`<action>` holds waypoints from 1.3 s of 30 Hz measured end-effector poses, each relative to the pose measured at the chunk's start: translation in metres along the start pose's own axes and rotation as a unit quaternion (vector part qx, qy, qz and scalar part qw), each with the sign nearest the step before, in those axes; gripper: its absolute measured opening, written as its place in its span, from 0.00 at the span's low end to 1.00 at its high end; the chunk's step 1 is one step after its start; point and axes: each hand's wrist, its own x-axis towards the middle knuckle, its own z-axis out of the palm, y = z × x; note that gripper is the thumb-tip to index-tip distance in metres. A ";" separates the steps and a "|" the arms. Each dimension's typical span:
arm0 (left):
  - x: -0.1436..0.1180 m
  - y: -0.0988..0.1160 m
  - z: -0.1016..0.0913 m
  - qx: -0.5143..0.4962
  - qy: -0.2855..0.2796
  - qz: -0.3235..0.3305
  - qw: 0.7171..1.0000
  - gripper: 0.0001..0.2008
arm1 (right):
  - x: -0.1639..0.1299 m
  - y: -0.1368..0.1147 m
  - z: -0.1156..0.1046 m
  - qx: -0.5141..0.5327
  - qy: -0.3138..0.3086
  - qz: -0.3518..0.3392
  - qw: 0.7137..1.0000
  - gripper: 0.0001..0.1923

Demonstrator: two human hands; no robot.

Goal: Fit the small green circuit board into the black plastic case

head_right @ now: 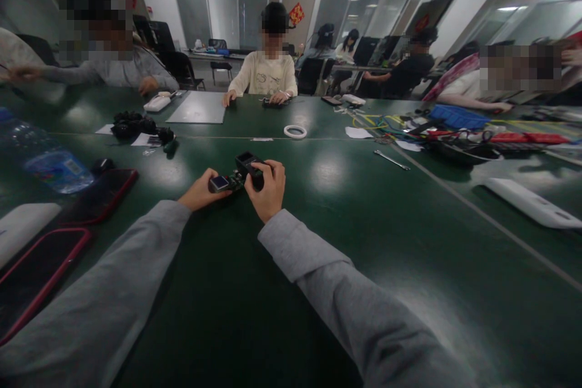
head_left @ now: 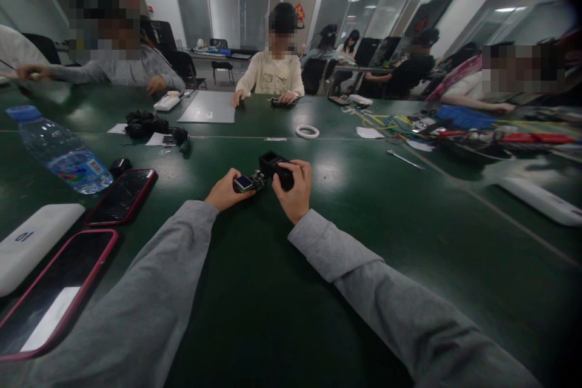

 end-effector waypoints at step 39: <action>0.003 -0.006 0.000 -0.018 0.030 -0.024 0.999 0.27 | -0.003 0.017 0.006 0.021 -0.036 0.003 0.999 0.14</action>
